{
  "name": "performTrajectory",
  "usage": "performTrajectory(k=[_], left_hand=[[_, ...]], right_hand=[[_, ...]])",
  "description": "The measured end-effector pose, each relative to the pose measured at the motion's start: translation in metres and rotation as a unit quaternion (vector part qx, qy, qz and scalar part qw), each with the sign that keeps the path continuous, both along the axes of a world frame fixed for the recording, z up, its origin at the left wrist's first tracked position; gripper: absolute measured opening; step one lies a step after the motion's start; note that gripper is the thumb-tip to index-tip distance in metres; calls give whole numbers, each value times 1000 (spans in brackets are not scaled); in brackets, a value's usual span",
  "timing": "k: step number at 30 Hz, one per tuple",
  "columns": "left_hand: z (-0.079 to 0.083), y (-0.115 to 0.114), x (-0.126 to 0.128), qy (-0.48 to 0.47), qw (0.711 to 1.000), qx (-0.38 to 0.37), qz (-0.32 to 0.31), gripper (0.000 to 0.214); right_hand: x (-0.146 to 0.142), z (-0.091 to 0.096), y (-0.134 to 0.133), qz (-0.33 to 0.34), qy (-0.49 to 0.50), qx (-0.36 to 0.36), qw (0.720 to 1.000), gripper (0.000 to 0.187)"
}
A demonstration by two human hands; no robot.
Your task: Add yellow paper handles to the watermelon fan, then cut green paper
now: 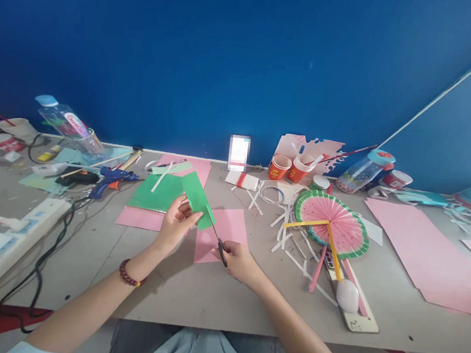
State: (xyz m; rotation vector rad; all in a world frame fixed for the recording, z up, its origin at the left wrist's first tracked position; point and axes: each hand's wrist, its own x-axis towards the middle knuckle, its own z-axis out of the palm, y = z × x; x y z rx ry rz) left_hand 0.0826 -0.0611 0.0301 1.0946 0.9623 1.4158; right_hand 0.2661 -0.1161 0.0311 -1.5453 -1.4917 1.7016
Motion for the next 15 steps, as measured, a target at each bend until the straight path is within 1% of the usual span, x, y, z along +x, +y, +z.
performTrajectory(k=[6, 10, 13, 15], left_hand=[[-2, 0, 0, 1, 1000, 3, -3, 49], [1, 0, 0, -4, 1000, 4, -1, 45], [4, 0, -1, 13, 1000, -3, 7, 32], [4, -1, -2, 35, 999, -8, 28, 22]], right_hand=[[1, 0, 1, 9, -12, 14, 1000, 39], [1, -2, 1, 11, -23, 21, 999, 39], [1, -3, 1, 9, -24, 19, 999, 40], [1, -3, 0, 7, -19, 12, 1000, 40]])
